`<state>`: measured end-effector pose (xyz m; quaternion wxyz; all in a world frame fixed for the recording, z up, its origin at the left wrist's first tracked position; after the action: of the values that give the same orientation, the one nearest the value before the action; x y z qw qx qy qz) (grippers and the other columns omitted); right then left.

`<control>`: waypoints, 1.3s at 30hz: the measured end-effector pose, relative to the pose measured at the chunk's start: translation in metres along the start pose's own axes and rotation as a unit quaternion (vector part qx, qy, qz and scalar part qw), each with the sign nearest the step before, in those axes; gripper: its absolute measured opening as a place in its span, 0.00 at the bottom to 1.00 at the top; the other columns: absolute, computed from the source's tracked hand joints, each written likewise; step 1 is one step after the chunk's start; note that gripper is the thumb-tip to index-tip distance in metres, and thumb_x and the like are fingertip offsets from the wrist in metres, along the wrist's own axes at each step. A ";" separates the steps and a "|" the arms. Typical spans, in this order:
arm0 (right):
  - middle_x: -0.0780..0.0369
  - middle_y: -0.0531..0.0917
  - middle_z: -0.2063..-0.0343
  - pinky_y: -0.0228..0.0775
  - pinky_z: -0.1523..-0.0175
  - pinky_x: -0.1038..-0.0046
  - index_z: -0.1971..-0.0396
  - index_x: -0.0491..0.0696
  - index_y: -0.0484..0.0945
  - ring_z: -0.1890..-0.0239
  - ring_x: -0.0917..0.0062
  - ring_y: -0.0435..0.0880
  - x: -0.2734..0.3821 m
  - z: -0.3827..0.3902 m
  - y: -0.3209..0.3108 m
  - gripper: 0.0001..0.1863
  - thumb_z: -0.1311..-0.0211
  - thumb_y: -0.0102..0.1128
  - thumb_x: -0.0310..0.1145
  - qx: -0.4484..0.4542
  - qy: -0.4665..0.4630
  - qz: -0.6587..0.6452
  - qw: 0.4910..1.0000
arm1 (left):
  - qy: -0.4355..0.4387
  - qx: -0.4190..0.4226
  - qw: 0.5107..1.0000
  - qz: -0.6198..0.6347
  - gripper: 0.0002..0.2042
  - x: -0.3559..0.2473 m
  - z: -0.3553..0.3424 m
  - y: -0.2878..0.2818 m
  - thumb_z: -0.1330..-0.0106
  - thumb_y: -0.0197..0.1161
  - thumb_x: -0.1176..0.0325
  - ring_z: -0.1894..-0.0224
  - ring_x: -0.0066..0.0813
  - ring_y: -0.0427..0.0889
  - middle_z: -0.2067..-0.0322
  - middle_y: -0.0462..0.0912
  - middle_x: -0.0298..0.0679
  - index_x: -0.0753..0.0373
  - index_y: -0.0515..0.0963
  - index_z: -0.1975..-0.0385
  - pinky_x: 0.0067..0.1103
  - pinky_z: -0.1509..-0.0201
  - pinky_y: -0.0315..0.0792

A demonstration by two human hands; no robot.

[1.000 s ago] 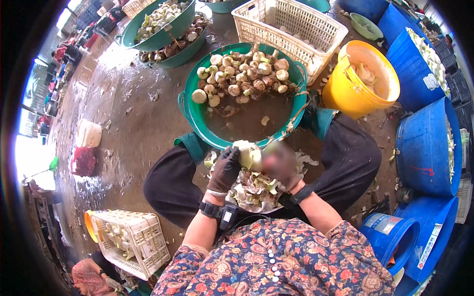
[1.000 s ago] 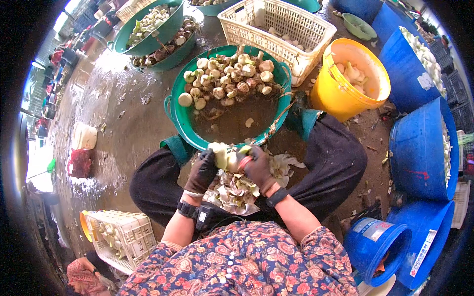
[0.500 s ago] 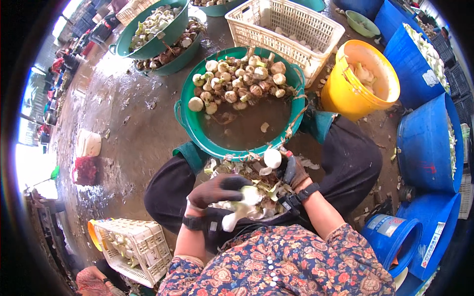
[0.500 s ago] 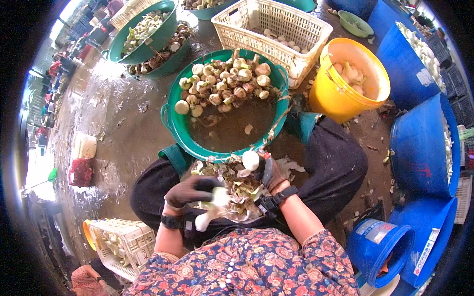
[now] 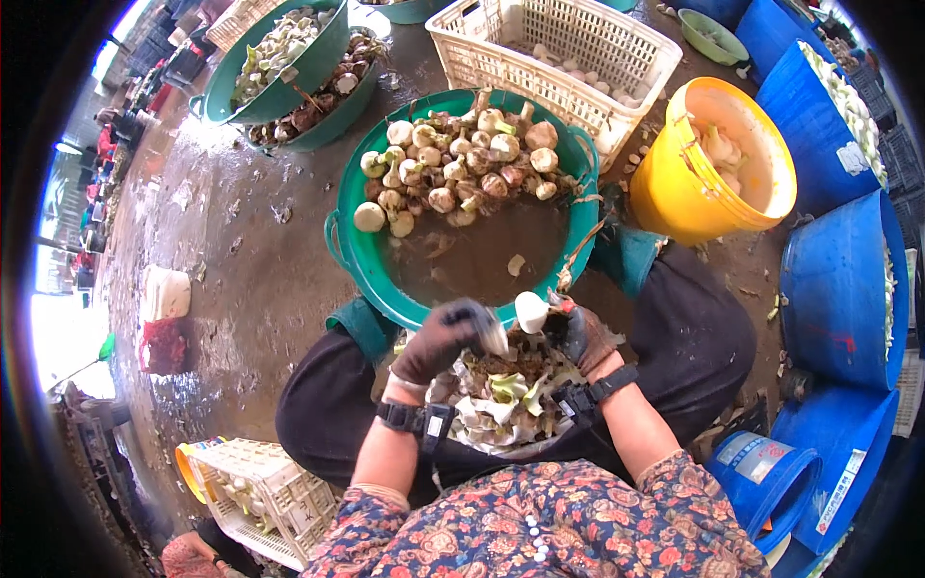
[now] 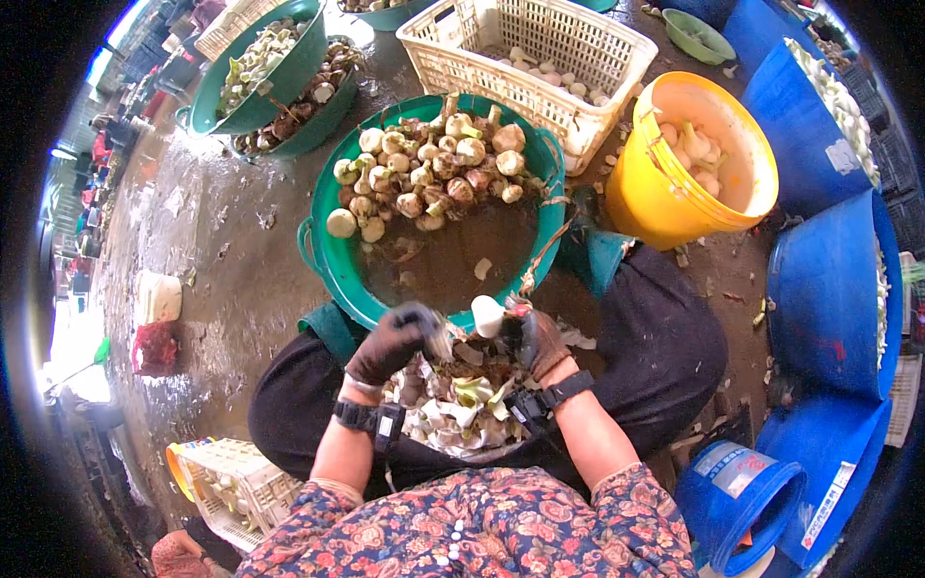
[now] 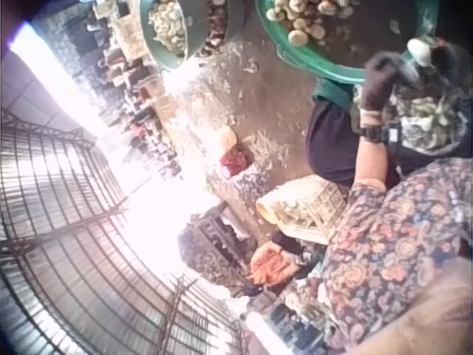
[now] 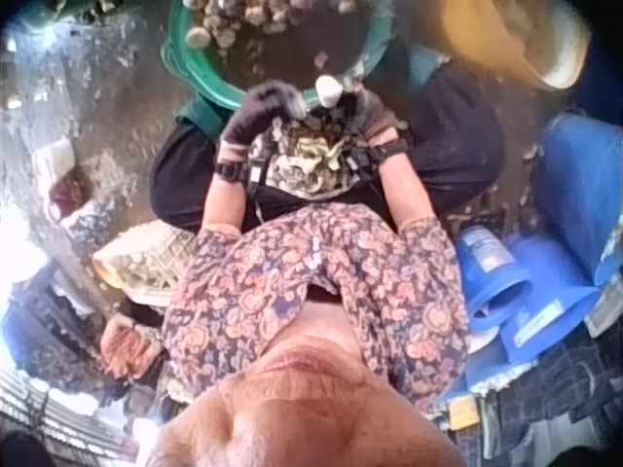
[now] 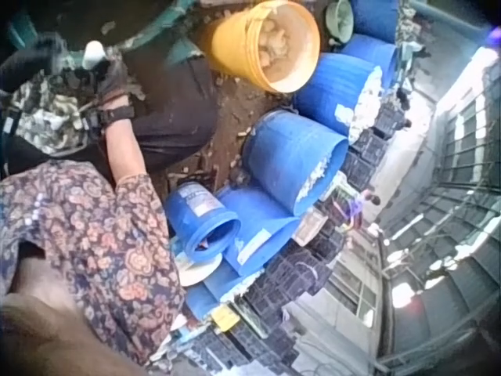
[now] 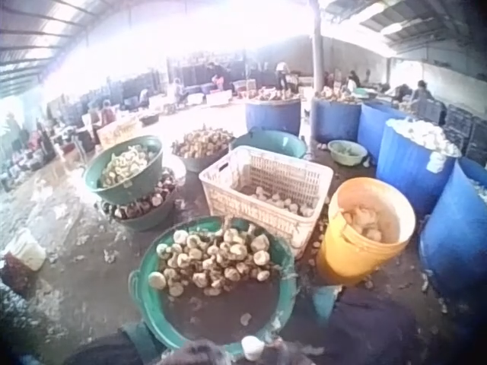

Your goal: Peeling and trimming the skins of root vegetables in a large processing facility.

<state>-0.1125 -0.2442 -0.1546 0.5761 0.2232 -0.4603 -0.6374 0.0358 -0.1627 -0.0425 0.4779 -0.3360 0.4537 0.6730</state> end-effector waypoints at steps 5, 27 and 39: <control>0.59 0.79 0.64 0.73 0.64 0.70 0.52 0.41 0.69 0.64 0.72 0.78 0.095 0.041 0.099 0.21 0.40 0.49 0.40 0.058 -0.211 -0.093 0.971 | -0.083 -0.013 0.915 -0.395 0.17 0.009 -0.030 -0.055 0.48 0.66 0.61 0.59 0.27 0.78 0.64 0.81 0.45 0.65 0.77 0.61 0.21 0.52 0.69; 0.55 0.78 0.85 0.63 0.74 0.67 0.82 0.42 0.76 0.83 0.69 0.74 -0.002 -0.016 0.061 0.17 0.43 0.57 0.41 -0.205 -0.318 0.570 0.730 | 0.147 -0.159 0.878 -0.428 0.27 -0.012 -0.005 -0.012 0.62 0.72 0.62 0.63 0.39 0.76 0.66 0.75 0.45 0.62 0.74 0.58 0.27 0.57 0.71; 0.66 0.79 0.73 0.71 0.70 0.76 0.65 0.44 0.75 0.74 0.81 0.78 -0.026 0.033 0.106 0.09 0.41 0.53 0.33 -0.028 -0.137 0.257 0.956 | 0.008 -0.090 0.996 -0.014 0.27 0.006 0.044 0.001 0.56 0.69 0.67 0.59 0.24 0.75 0.61 0.78 0.37 0.68 0.72 0.53 0.20 0.53 0.70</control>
<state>-0.0775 -0.1997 -0.0556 0.6578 -0.0084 -0.5586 -0.5051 0.0320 -0.1197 -0.0312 0.4512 -0.3896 0.3906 0.7015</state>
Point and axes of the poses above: each hand's wrist, its own z-axis away from the middle knuckle, its own y-axis out of the palm, x = y × z, the point moved 8 cm from there along -z, towards the middle knuckle
